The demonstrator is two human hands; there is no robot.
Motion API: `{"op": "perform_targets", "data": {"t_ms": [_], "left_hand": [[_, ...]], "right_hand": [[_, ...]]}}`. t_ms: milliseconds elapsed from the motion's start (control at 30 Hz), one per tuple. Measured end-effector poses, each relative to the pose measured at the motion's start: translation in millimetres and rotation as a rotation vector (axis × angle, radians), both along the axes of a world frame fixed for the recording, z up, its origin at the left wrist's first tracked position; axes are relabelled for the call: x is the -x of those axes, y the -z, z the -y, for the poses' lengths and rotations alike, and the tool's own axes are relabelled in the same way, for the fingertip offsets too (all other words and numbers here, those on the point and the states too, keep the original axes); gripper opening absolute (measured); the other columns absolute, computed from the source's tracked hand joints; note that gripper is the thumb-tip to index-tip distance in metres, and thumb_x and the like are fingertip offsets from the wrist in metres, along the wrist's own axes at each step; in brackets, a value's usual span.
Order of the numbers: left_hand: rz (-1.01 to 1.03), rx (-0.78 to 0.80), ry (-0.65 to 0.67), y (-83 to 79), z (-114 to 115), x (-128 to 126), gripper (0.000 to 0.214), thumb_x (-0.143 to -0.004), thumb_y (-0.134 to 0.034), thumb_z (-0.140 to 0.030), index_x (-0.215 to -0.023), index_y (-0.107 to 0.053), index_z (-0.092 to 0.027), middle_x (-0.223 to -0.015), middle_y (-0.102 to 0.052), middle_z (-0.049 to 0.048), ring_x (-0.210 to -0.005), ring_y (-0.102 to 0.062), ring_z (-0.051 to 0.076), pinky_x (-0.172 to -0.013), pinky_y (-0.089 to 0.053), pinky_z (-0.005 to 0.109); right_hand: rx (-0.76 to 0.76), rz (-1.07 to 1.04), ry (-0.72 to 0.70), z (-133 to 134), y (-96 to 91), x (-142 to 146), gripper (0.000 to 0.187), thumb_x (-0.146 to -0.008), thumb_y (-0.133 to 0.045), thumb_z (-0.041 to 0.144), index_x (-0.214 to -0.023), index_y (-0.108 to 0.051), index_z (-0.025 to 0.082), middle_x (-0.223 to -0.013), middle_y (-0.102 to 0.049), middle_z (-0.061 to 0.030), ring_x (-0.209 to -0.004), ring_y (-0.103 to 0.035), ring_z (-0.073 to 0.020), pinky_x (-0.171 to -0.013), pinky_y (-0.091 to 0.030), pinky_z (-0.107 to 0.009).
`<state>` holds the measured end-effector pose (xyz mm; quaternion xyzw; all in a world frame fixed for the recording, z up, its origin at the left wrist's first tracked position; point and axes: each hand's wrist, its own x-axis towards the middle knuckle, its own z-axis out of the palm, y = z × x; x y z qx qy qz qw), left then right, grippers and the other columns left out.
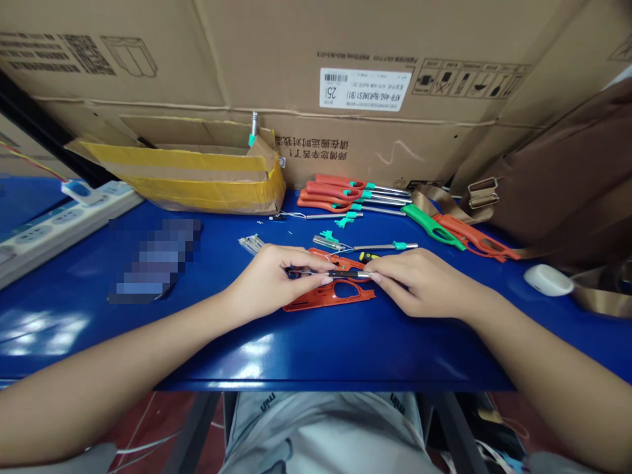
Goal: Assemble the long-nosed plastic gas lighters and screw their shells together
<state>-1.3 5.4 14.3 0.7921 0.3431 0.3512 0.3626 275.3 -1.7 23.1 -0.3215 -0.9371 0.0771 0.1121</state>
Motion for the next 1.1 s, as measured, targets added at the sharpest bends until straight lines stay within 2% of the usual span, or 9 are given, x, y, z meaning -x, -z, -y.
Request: {"op": "perform_targets", "data": {"t_ms": [200, 467, 700, 900, 1100], "left_hand": [[0.022, 0.058, -0.016, -2.7, 1.8, -1.1, 0.015, -0.083, -0.078, -0.02, -0.097, -0.082, -0.018, -0.091, -0.081, 0.0033, -0.079, -0.075, 0.014, -0.083, -0.06, 0.023], [0.041, 0.112, -0.038, 0.9, 0.9, -2.1, 0.015, -0.083, -0.078, -0.021, -0.096, -0.082, -0.017, -0.09, -0.081, 0.0033, -0.076, -0.075, 0.014, -0.074, -0.06, 0.02], [0.017, 0.005, -0.01, 4.8, 3.5, -2.5, 0.013, -0.084, -0.077, -0.02, -0.096, -0.082, -0.018, -0.093, -0.081, 0.0041, -0.081, -0.076, 0.016, -0.075, -0.059, 0.022], [0.017, -0.046, 0.013, 9.3, 9.5, -6.1, 0.02, -0.085, -0.076, -0.02, -0.104, -0.08, -0.017, -0.092, -0.082, 0.0044, -0.08, -0.077, 0.016, -0.076, -0.062, 0.022], [-0.012, -0.125, 0.021, 10.5, 10.8, -6.0, 0.014, -0.087, -0.074, -0.019, -0.099, -0.081, -0.019, -0.098, -0.081, 0.005, -0.084, -0.078, 0.017, -0.076, -0.062, 0.023]], "right_hand": [[-0.033, 0.0, 0.001, 0.5, -0.7, -0.9, 0.027, -0.105, -0.042, 0.026, -0.095, -0.066, 0.019, -0.086, -0.071, -0.0041, -0.072, -0.062, -0.0175, -0.065, -0.037, -0.03], [-0.043, 0.006, -0.005, -0.2, 0.3, -1.4, 0.025, -0.104, -0.044, 0.025, -0.104, -0.069, 0.019, -0.091, -0.075, -0.0048, -0.075, -0.066, -0.0182, -0.066, -0.04, -0.03], [-0.048, 0.002, -0.031, 2.7, 3.5, 2.6, 0.027, -0.105, -0.043, 0.026, -0.103, -0.069, 0.018, -0.091, -0.075, -0.005, -0.075, -0.067, -0.0176, -0.068, -0.043, -0.03], [-0.04, 0.009, -0.042, 7.6, 5.0, 11.6, 0.028, -0.106, -0.043, 0.028, -0.106, -0.068, 0.018, -0.092, -0.076, -0.0056, -0.074, -0.069, -0.0171, -0.067, -0.045, -0.03], [-0.116, -0.057, -0.061, 9.4, 8.5, 15.6, 0.024, -0.106, -0.047, 0.03, -0.105, -0.068, 0.018, -0.094, -0.076, -0.0043, -0.078, -0.069, -0.0159, -0.068, -0.044, -0.029]]}}
